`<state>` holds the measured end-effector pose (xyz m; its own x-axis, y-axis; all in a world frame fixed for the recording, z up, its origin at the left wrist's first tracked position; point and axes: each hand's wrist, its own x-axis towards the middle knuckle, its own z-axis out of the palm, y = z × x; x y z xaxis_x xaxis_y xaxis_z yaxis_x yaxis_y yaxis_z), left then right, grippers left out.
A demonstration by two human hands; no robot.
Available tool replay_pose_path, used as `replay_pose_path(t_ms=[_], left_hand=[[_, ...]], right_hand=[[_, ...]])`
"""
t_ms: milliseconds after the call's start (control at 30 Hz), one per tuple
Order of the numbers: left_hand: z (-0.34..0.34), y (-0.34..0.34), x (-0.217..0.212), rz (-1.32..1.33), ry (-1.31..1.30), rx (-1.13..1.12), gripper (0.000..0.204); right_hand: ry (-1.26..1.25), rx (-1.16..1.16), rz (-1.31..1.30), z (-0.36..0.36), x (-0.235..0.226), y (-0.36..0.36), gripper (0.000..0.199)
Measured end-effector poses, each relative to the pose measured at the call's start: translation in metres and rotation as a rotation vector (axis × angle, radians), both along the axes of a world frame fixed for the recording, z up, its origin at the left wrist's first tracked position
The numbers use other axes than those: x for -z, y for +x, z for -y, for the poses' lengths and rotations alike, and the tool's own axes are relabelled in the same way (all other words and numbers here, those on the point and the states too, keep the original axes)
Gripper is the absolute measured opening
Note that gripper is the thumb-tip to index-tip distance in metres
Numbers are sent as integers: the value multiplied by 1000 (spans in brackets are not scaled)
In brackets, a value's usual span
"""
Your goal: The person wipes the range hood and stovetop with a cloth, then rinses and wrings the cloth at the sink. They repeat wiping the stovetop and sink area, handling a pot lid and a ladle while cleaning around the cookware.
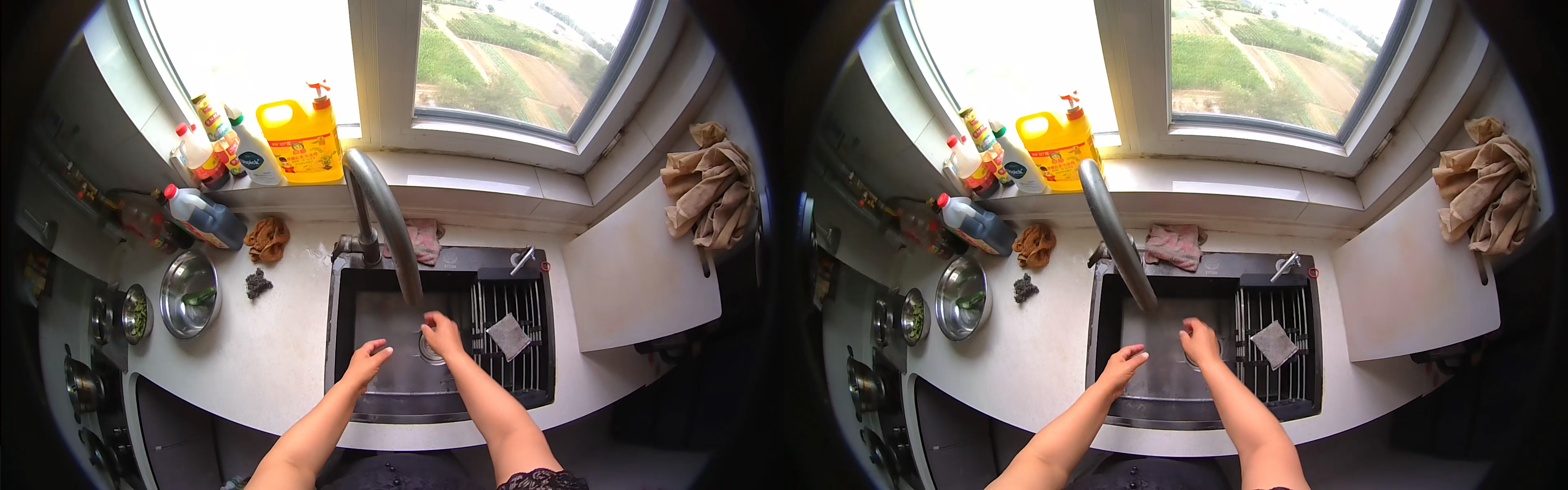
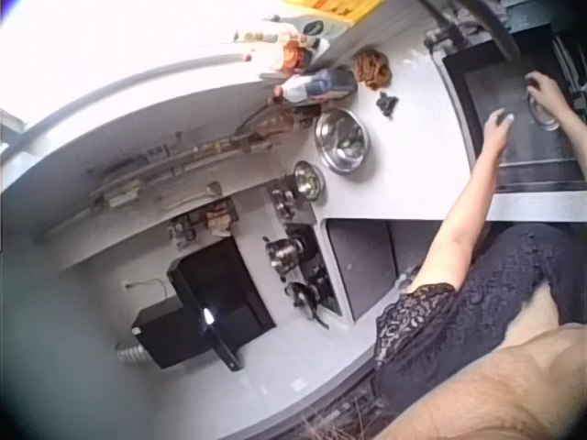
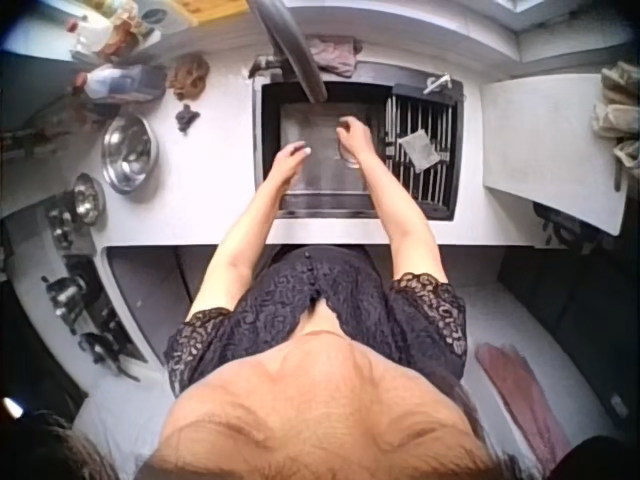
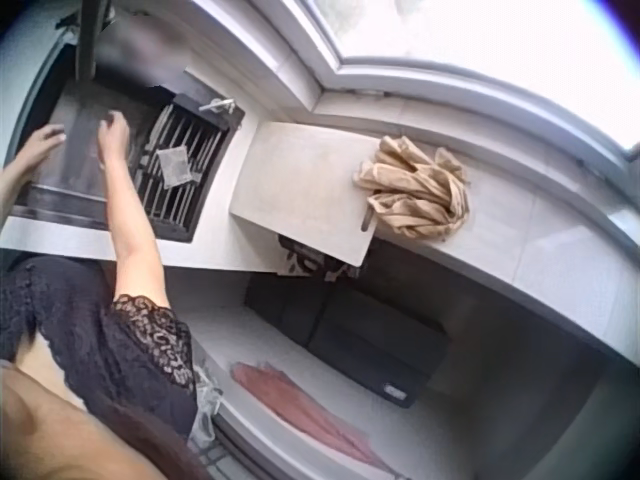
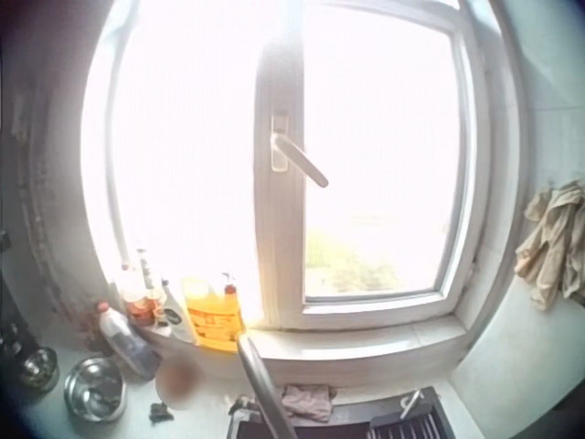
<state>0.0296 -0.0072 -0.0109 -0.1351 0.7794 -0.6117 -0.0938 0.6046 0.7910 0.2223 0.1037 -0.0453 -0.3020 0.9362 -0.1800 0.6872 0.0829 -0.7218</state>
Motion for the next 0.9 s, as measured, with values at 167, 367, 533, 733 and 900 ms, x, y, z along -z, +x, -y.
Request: replay_pose_path(t_ms=[167,367,533,733,900], left_hand=[[7,-4,-8,-2,91,-59,49],[22,-2,-23,118,109,-117,40],[14,-9,-37,252,116,-257,39],[-16,14,-59,743,201,-450,64],[-7,31,-61,1311,193,-255,68]], right_hand=[[395,-18,66,-79,-32,-49,48],[560,-27,458,-145,-22,-79,43],[138,59,-364,-128,-19,-55,22],[-180,-128,-628,7,-68,-29,20],[218,29,-366,23,-122,-33,18]])
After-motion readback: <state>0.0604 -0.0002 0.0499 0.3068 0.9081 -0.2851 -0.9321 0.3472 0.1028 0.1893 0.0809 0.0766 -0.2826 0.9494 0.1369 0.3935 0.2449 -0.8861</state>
